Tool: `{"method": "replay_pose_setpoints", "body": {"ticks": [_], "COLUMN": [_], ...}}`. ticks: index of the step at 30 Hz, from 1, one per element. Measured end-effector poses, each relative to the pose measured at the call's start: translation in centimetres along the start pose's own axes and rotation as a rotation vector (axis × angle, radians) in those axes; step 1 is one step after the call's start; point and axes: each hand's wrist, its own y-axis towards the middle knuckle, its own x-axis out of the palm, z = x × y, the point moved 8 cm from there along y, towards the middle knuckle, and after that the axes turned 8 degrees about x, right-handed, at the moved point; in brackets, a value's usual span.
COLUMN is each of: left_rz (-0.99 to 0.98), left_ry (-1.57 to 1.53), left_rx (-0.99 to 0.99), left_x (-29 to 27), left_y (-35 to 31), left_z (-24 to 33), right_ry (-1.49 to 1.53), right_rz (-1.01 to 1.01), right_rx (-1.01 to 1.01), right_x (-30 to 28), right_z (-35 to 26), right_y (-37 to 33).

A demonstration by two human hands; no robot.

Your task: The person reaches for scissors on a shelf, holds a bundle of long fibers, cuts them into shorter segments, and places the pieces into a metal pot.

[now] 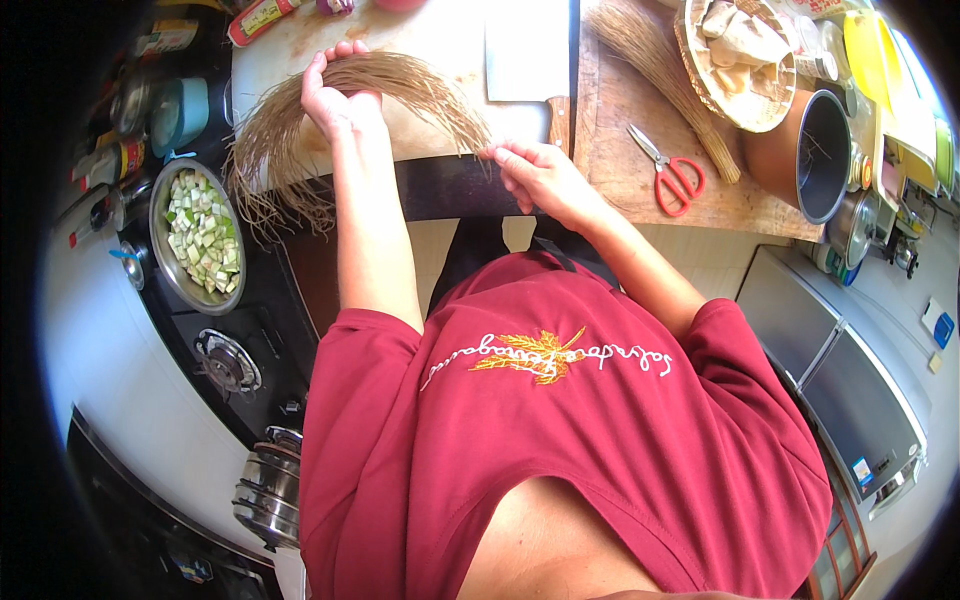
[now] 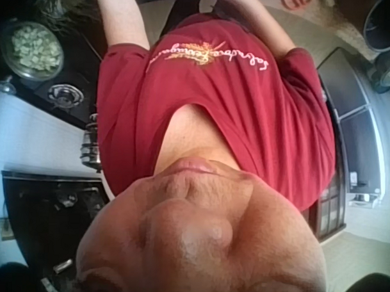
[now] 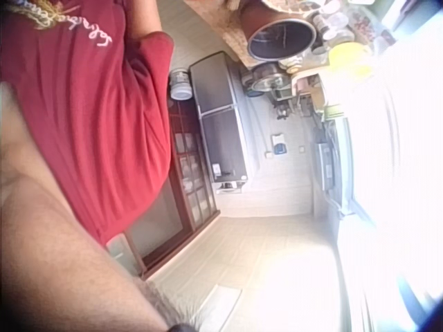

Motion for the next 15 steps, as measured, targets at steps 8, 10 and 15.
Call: {"method": "replay_pose_setpoints", "body": {"ticks": [8,10,15], "left_rz": [-0.01,-0.028,-0.121], "left_ry": [0.017,0.023,0.076], "left_rx": [-0.014,-0.023,-0.041], "left_x": [-0.1,0.1,0.5], "left_y": [-0.2,-0.5,-0.6], "left_z": [-0.6,-0.6,-0.8], "right_ry": [-0.147,-0.199,-0.388], "right_rz": [-0.02,-0.004,-0.042], "right_rx": [-0.026,-0.056,-0.086], "right_x": [0.1,-0.1,-1.6], "right_z": [0.4,0.2,-1.5], "right_y": [0.0,0.0,0.7]}}
